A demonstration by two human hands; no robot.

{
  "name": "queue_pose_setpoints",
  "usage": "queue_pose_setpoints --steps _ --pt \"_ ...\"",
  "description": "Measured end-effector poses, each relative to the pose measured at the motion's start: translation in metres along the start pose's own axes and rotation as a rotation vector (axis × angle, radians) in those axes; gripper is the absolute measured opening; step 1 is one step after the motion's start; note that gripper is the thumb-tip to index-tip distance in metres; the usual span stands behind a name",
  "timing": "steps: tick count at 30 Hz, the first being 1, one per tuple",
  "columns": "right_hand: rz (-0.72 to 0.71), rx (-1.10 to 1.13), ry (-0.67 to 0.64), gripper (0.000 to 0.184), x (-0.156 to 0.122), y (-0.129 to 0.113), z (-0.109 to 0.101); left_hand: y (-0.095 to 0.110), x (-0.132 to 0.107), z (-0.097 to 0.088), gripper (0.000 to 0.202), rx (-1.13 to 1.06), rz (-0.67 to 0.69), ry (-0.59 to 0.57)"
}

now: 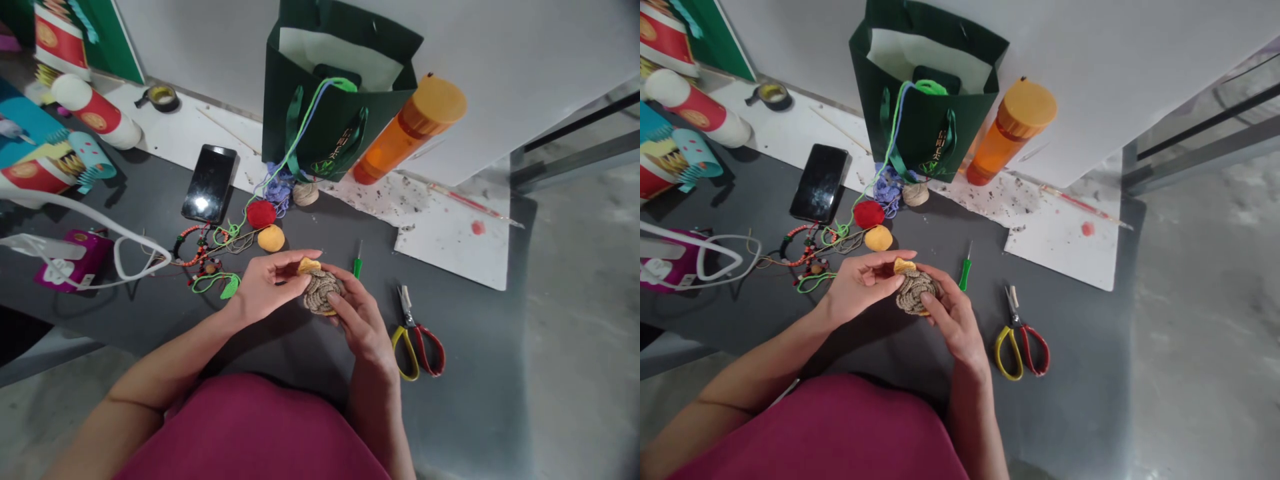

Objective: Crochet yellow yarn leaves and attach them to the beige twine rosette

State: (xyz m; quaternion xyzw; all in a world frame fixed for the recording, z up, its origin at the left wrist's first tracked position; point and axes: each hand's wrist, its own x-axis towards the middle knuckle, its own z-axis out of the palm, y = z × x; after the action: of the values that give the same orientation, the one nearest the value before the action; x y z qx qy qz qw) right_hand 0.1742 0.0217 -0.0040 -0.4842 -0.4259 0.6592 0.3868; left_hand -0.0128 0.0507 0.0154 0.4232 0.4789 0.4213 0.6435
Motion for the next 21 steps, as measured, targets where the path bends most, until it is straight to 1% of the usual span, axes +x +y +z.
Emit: queue_pose_setpoints --steps 3,5,9,11,13,17,19,21 --pt "0.006 0.020 -0.008 0.041 0.0000 -0.0005 -0.0004 0.0034 0.0016 -0.0035 0.028 -0.007 -0.011 -0.045" --pt "0.005 0.030 -0.011 0.041 0.0003 -0.0017 0.0001 0.0044 0.0015 -0.0040 0.022 0.019 -0.004 -0.039" --pt "0.005 0.034 -0.023 0.041 0.0008 -0.0047 0.0013 0.0053 -0.0004 -0.0023 0.018 0.052 -0.002 -0.009" --pt "0.017 0.047 -0.022 0.041 0.0007 -0.0056 0.0017 0.0049 -0.0004 -0.0018 0.016 0.003 -0.024 0.012" --pt "0.032 0.069 -0.011 0.041 0.0003 -0.0063 0.0019 0.0040 0.0006 -0.0020 0.016 -0.085 -0.076 0.019" --pt "0.058 0.112 -0.001 0.041 -0.0002 -0.0078 0.0016 0.0016 0.0031 -0.0036 0.018 -0.240 -0.169 -0.022" --pt "0.074 0.101 -0.001 0.041 0.0000 -0.0088 0.0012 0.0009 0.0033 -0.0038 0.019 -0.242 -0.161 -0.015" --pt "0.091 0.066 -0.002 0.042 0.0004 -0.0097 0.0006 0.0008 0.0027 -0.0035 0.019 -0.187 -0.126 0.011"
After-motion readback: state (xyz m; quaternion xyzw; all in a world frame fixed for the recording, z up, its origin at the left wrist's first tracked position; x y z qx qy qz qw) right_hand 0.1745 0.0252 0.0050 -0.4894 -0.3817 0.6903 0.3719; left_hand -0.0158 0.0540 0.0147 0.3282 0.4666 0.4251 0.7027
